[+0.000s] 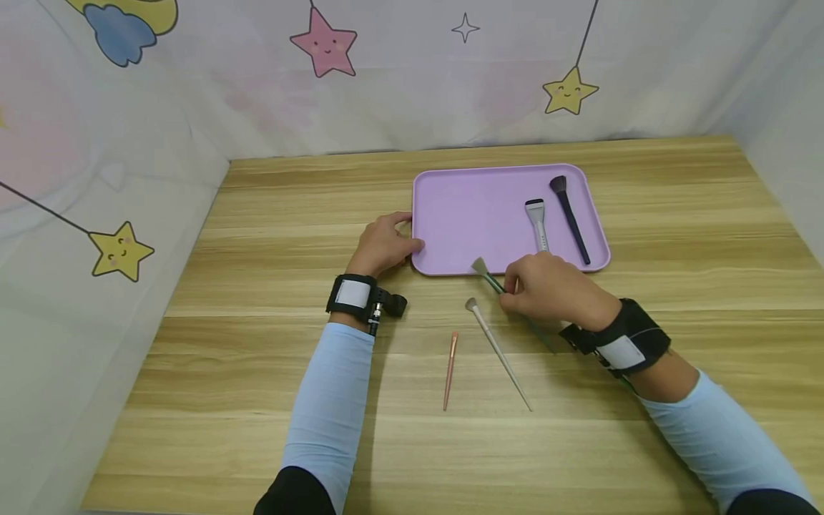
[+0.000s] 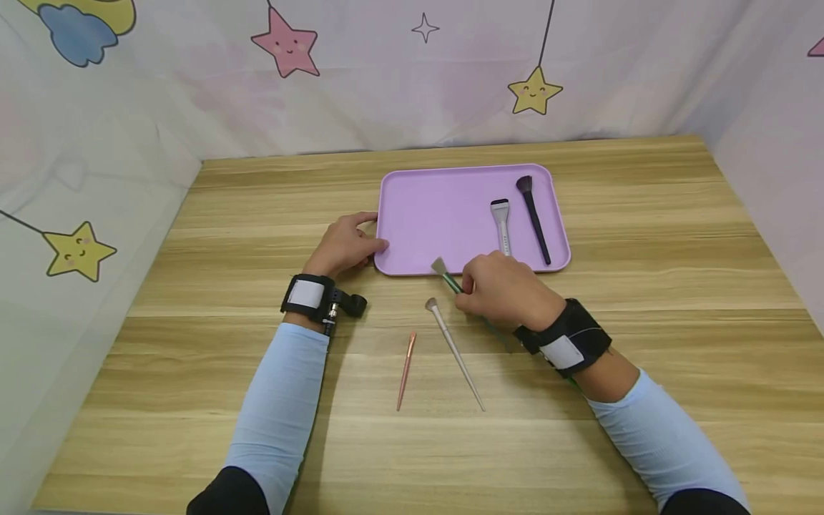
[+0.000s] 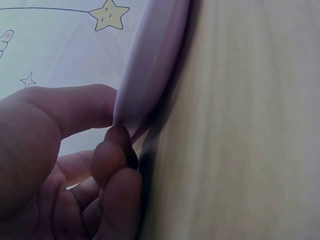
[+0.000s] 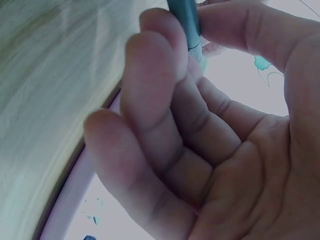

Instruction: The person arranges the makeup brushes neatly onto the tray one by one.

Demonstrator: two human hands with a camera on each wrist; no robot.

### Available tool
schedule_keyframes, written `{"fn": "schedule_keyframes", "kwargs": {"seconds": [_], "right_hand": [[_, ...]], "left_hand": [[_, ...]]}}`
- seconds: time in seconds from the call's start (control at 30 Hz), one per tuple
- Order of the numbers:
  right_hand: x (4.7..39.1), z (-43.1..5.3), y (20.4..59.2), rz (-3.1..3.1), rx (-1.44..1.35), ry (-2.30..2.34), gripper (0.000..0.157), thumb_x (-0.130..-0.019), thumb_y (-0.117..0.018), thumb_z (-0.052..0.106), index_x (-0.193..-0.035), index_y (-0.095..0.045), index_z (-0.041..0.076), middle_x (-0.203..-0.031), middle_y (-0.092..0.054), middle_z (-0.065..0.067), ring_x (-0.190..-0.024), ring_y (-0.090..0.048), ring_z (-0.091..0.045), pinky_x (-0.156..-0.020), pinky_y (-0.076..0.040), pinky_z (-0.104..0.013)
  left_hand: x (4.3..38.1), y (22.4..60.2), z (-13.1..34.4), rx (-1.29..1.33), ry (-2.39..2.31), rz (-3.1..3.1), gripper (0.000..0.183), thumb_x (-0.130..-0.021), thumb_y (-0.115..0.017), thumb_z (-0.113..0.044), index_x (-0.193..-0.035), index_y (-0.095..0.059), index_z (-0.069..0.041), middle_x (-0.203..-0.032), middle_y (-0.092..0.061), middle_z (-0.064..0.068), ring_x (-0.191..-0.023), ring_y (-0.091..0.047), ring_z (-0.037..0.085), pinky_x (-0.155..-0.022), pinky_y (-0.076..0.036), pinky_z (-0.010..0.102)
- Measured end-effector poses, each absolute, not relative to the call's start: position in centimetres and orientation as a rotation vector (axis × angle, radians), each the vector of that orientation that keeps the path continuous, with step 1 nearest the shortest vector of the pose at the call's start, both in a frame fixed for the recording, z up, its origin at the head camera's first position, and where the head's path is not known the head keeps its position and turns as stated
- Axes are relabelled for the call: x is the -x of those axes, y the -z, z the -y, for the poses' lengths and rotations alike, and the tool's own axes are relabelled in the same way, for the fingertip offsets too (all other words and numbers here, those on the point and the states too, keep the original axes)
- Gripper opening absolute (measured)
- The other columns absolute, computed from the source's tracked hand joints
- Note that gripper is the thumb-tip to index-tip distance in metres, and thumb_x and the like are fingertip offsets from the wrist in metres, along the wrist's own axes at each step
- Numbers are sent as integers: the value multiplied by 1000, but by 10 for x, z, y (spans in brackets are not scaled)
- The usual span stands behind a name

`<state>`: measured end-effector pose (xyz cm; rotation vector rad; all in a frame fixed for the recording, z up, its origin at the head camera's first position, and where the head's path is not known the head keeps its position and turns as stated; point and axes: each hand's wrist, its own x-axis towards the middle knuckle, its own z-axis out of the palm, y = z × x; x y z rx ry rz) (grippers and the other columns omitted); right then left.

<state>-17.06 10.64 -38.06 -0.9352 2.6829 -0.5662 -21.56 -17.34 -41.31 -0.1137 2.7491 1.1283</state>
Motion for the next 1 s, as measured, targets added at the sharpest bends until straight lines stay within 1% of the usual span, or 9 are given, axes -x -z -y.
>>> {"fn": "schedule_keyframes", "kwargs": {"seconds": [0.2,0.43,0.6,0.83,1.0], "right_hand": [[172,-107,380,-2705,931,626,14,-76,-66,26,-73,-67,13,-62,-59,4,-50,-49,-10,-49,-45,-32],[175,-107,383,-2719,944,682,14,-77,-67,23,-72,-67,10,-59,-58,3,-48,-49,-10,-47,-45,-31],[177,-106,383,-2744,962,691,14,-78,-66,23,-73,-69,10,-59,-60,4,-50,-50,-9,-50,-46,-32],[181,-107,382,-2732,885,749,15,-79,-66,22,-74,-70,9,-57,-59,3,-44,-47,-9,-44,-42,-30],[182,-108,381,-2750,845,747,16,-79,-66,23,-74,-70,9,-57,-59,3,-45,-47,-10,-44,-41,-29]], "left_hand": [[216,413,173,123,-1137,-2741,62,-77,-69,-29,-135,-47,-20,-69,-63,4,-54,-58,17,-48,-44,29],[215,413,173,128,-1133,-2734,62,-78,-68,-29,-135,-47,-20,-68,-63,5,-54,-58,17,-47,-44,29],[215,412,173,136,-1132,-2735,63,-77,-69,-29,-135,-47,-20,-70,-63,5,-54,-58,17,-47,-44,29],[215,412,173,143,-1133,-2729,64,-77,-69,-29,-136,-46,-20,-71,-63,5,-55,-58,18,-47,-45,29],[216,413,173,131,-1142,-2731,63,-77,-69,-29,-135,-47,-20,-71,-64,4,-54,-58,18,-47,-45,29]]}}
